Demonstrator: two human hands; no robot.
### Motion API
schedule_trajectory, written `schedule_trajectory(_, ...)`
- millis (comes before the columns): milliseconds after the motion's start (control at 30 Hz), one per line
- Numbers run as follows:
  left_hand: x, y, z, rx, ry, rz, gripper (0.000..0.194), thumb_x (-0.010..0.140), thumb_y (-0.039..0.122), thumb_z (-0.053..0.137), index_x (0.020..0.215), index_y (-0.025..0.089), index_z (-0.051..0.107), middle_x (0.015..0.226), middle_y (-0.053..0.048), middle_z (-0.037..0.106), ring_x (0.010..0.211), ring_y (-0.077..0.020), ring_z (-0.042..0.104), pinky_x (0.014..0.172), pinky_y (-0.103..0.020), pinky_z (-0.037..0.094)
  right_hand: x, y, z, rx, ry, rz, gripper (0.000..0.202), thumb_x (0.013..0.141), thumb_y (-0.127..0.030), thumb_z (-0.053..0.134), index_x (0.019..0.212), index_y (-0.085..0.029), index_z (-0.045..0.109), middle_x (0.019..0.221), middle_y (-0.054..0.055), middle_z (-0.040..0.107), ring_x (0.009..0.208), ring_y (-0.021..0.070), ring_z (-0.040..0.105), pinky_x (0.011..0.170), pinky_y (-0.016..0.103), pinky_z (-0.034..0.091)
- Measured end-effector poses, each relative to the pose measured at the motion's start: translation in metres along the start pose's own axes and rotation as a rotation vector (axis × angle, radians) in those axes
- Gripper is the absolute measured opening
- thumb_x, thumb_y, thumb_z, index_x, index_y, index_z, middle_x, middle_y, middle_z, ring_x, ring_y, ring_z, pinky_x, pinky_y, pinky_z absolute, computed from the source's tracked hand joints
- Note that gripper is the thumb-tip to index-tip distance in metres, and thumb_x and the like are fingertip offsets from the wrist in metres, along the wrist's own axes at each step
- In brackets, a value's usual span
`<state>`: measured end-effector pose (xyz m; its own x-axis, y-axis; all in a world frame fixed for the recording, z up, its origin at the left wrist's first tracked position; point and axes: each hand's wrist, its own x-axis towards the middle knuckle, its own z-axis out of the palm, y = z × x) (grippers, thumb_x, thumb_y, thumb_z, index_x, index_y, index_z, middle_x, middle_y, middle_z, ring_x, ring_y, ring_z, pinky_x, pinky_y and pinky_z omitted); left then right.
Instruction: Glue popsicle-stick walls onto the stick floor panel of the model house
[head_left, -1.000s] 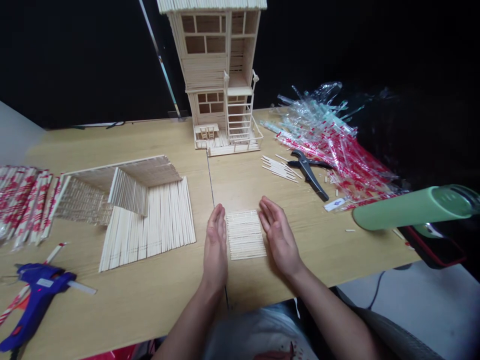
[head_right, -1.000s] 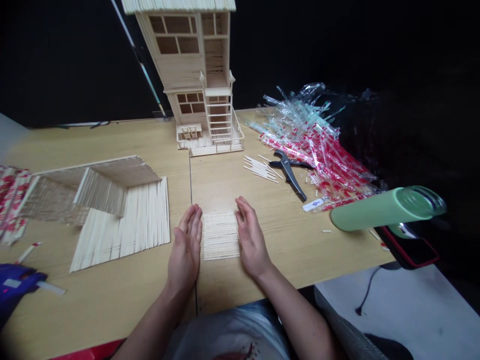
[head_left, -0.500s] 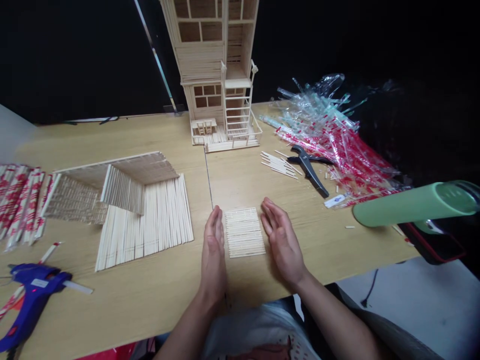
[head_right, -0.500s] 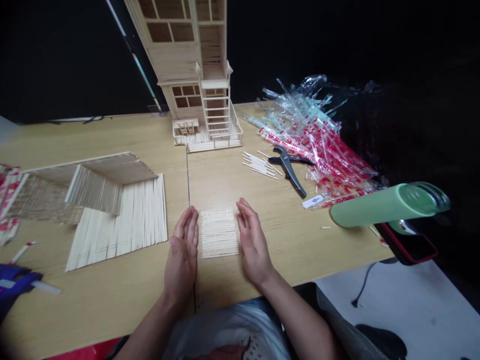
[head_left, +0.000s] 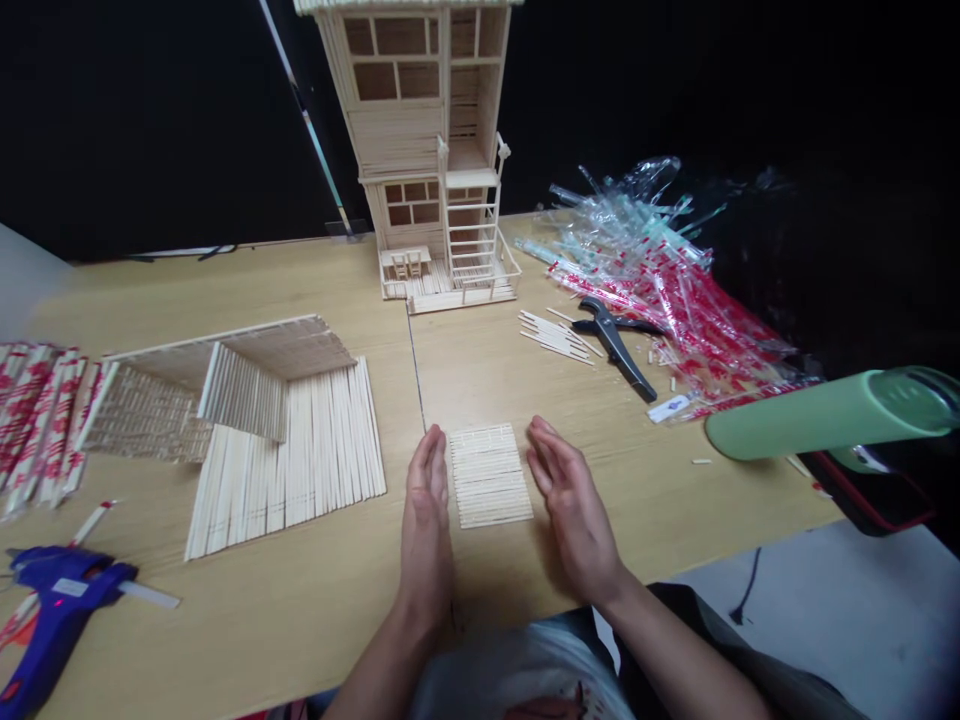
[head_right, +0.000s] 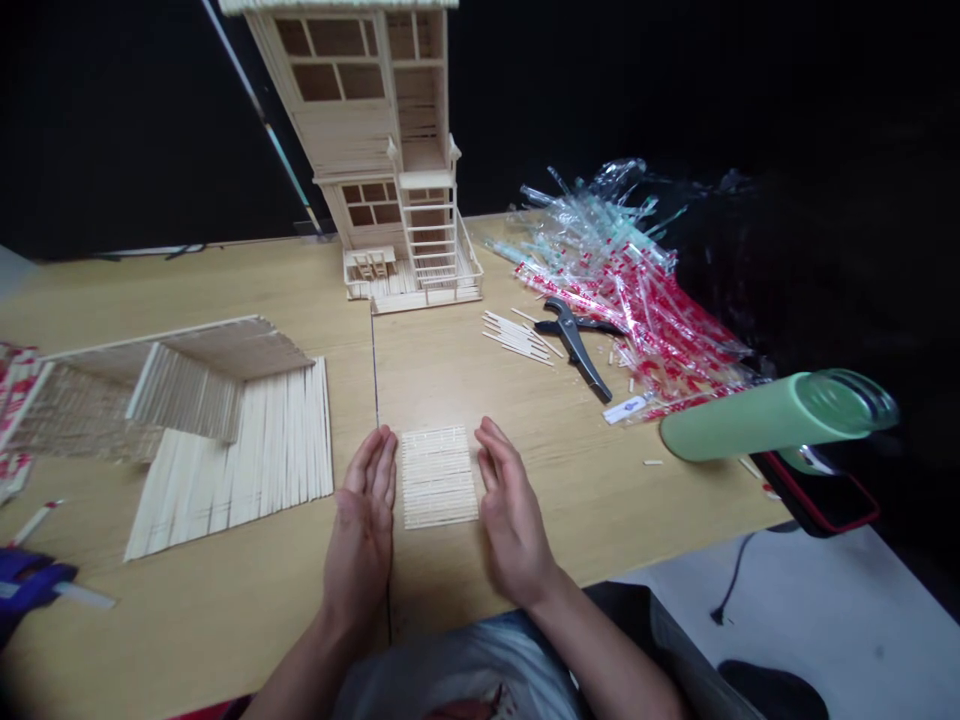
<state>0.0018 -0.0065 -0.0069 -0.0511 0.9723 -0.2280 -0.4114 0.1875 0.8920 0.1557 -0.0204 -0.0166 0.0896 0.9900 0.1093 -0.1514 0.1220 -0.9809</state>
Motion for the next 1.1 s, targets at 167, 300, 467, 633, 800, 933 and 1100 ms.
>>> schedule_trajectory(167, -0.003, -0.002, 0.002, -0.021, -0.025, -0.025, 0.069, 0.094, 0.07, 0.036, 0.148, 0.027, 0.04, 0.164, -0.009, 0.029, 0.153, -0.0231, 0.023, 0.126, -0.038, 0.017, -0.005, -0.001, 0.002, -0.018, -0.054, -0.002, 0.048, 0.101, -0.052, 0.045, 0.146, -0.034, 0.044, 0.163, 0.005, 0.027, 0.153, 0.0292, 0.02, 0.124, 0.055, 0.023)
schedule_trajectory(300, -0.005, -0.003, 0.003, -0.017, 0.003, 0.001, 0.071, 0.093, 0.071, 0.037, 0.148, 0.026, 0.04, 0.163, -0.009, 0.031, 0.153, -0.0229, 0.023, 0.127, -0.037, 0.016, -0.007, -0.002, 0.0, 0.013, -0.032, -0.01, 0.047, 0.102, -0.051, 0.045, 0.145, -0.033, 0.045, 0.163, 0.006, 0.027, 0.152, 0.029, 0.021, 0.124, 0.054, 0.022)
schedule_trajectory(467, -0.006, -0.004, 0.001, 0.004, -0.038, -0.005, 0.068, 0.095, 0.069, 0.037, 0.148, 0.026, 0.041, 0.163, -0.008, 0.032, 0.152, -0.0236, 0.025, 0.126, -0.039, 0.019, -0.007, -0.001, -0.003, 0.062, -0.042, 0.027, 0.049, 0.1, -0.053, 0.048, 0.144, -0.033, 0.046, 0.163, 0.006, 0.027, 0.152, 0.029, 0.021, 0.124, 0.053, 0.024)
schedule_trajectory(633, 0.01, 0.01, -0.008, 0.117, 0.048, 0.097, 0.057, 0.1, 0.059, 0.039, 0.143, 0.022, 0.045, 0.159, -0.011, 0.039, 0.148, -0.0236, 0.034, 0.125, -0.042, 0.023, 0.005, -0.002, -0.013, 0.134, 0.09, 0.064, 0.041, 0.102, -0.052, 0.043, 0.136, -0.03, 0.052, 0.151, 0.01, 0.044, 0.143, 0.0285, 0.039, 0.115, 0.052, 0.039)
schedule_trajectory(800, 0.042, 0.03, -0.016, 0.573, -0.128, 0.123, 0.049, 0.098, 0.05, 0.049, 0.139, 0.022, 0.049, 0.141, -0.012, 0.058, 0.134, -0.0248, 0.052, 0.117, -0.047, 0.035, 0.001, -0.009, -0.024, -0.359, 0.16, 0.023, 0.043, 0.094, -0.035, 0.063, 0.134, -0.026, 0.05, 0.128, 0.011, 0.057, 0.115, 0.0242, 0.058, 0.096, 0.04, 0.05)
schedule_trajectory(933, 0.061, 0.038, -0.01, 1.045, -0.297, 0.221, 0.046, 0.101, 0.045, 0.043, 0.138, 0.019, 0.051, 0.121, -0.011, 0.07, 0.119, -0.0264, 0.06, 0.11, -0.052, 0.038, -0.023, -0.017, -0.02, -0.716, 0.033, -0.005, 0.016, 0.092, -0.029, 0.064, 0.105, -0.021, 0.059, 0.086, 0.002, 0.06, 0.076, 0.0162, 0.058, 0.071, 0.029, 0.047)
schedule_trajectory(1100, 0.058, 0.043, -0.001, 1.268, -0.409, 0.264, 0.037, 0.101, 0.041, 0.044, 0.122, 0.018, 0.064, 0.107, -0.009, 0.074, 0.102, -0.0273, 0.066, 0.101, -0.05, 0.044, -0.056, -0.029, -0.011, -0.837, -0.217, -0.054, 0.024, 0.099, -0.027, 0.052, 0.076, -0.02, 0.053, 0.065, -0.002, 0.053, 0.06, 0.0127, 0.051, 0.059, 0.026, 0.035)
